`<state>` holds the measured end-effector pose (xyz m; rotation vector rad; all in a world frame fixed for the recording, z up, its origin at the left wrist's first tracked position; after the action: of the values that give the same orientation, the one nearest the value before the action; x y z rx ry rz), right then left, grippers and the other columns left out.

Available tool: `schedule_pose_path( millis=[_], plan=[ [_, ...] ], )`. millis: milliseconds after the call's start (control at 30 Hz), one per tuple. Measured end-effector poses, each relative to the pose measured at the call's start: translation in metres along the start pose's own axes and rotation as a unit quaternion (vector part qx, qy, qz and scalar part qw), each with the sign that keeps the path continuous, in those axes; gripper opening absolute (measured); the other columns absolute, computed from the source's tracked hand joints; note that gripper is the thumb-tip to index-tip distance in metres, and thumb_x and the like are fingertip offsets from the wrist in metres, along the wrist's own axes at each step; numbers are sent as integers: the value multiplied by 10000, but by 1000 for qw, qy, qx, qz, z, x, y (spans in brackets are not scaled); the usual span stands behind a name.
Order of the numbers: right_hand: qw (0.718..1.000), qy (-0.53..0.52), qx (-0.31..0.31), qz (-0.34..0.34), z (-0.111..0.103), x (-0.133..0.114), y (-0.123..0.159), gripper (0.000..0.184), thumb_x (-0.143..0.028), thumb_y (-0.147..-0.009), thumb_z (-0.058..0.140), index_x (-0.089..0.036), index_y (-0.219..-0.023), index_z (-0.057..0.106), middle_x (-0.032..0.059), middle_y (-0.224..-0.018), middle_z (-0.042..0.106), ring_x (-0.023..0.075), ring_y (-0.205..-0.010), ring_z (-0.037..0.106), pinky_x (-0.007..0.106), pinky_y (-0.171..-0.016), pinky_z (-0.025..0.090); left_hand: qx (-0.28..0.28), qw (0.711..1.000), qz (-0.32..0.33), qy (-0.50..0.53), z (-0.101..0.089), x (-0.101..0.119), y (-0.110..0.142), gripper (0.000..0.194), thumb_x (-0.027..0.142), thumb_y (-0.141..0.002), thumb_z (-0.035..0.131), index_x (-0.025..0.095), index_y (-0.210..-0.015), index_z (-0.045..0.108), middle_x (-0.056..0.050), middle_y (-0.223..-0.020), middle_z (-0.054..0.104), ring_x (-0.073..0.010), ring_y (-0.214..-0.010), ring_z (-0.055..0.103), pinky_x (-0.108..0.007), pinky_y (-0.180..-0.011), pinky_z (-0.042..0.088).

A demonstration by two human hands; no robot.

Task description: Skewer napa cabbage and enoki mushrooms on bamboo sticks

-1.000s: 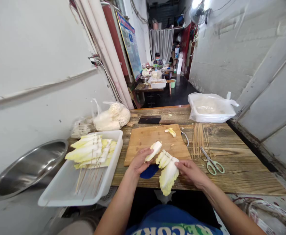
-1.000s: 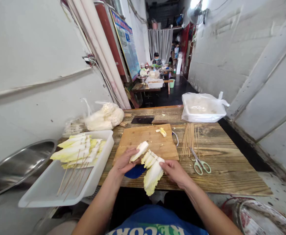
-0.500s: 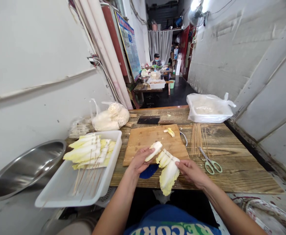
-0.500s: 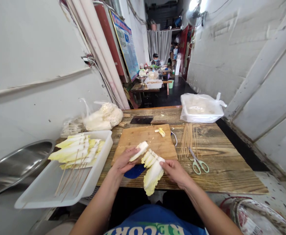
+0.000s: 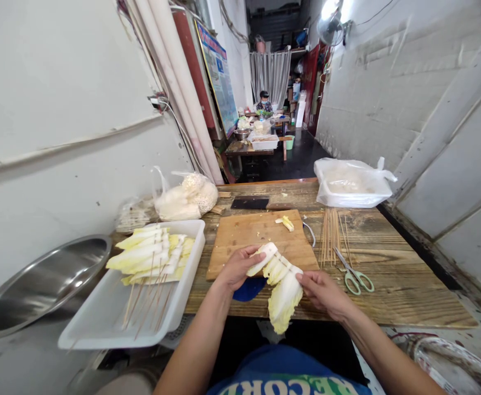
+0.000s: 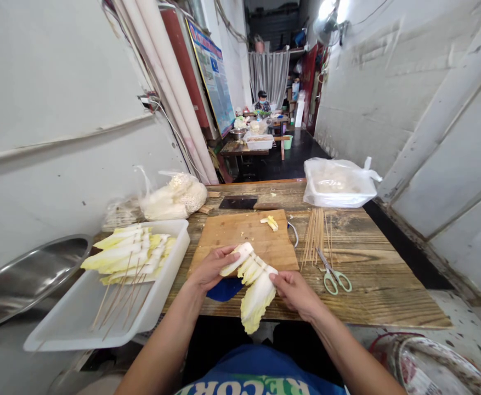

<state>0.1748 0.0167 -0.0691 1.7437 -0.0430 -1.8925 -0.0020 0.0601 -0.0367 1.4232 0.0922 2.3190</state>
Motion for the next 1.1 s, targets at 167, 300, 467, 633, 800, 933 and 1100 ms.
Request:
schedule_pose_path(
  millis=[167, 300, 467, 633, 800, 933, 1100],
  plan=[
    [1000, -3, -4, 1, 2, -2, 3, 598, -714, -611, 666, -196, -629, 367, -129, -462, 255, 0, -350, 122, 176, -322, 54, 5, 1000, 2, 24, 2, 0, 1, 409, 209, -584, 840, 78, -948, 707, -90, -826, 742, -152, -675, 677, -236, -663, 527],
    [1000, -1, -14, 1, 2, -2, 5, 594, -716, -628, 656, -191, -643, 378, -132, -465, 246, -3, -355, 117, 173, -327, 55, 1, 999, -13, 47, 4, 0, 3, 398, 228, -553, 856, 75, -890, 710, -82, -768, 732, -134, -600, 655, -215, -579, 516],
    [1000, 11, -16, 0, 1, -2, 7, 594, -724, -633, 644, -193, -645, 378, -131, -466, 240, -1, -356, 115, 178, -331, 52, 13, 998, -14, 63, 5, 3, 6, 348, 209, -555, 854, 75, -840, 707, -69, -720, 722, -125, -573, 643, -200, -546, 508],
    [1000, 19, -8, -2, 3, -6, 10, 606, -743, -609, 639, -194, -640, 386, -129, -465, 243, 1, -354, 108, 185, -333, 48, 30, 997, -10, 71, 2, 4, 6, 345, 196, -559, 850, 88, -852, 702, -67, -752, 728, -140, -613, 659, -215, -570, 526],
    [1000, 20, -5, -5, 4, -6, 12, 603, -741, -610, 640, -194, -630, 387, -124, -459, 247, 4, -353, 110, 194, -335, 45, 44, 996, -9, 74, -2, 2, 4, 291, 183, -582, 836, 99, -822, 694, -42, -714, 716, -125, -576, 648, -197, -521, 516],
    [1000, 16, -4, -2, 3, -5, 11, 608, -743, -599, 649, -193, -638, 392, -125, -458, 253, 2, -345, 116, 191, -329, 46, 38, 997, -10, 71, 0, 2, 5, 334, 202, -575, 843, 85, -851, 695, -73, -762, 728, -151, -622, 670, -231, -583, 547],
    [1000, 14, -6, -4, 4, -5, 11, 607, -744, -608, 642, -194, -634, 385, -128, -457, 246, 0, -347, 114, 186, -324, 52, 38, 997, -9, 68, 2, 3, 5, 369, 209, -556, 855, 83, -865, 698, -69, -758, 733, -149, -628, 672, -226, -592, 550]
  ],
)
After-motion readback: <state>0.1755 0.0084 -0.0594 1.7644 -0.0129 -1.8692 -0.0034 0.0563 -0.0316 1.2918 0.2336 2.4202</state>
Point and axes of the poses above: each hand's wrist, its own y-axis away from the middle knuckle, its own z-axis out of the palm, x = y × z, the point moved 7 cm from there along -y, towards the middle knuckle
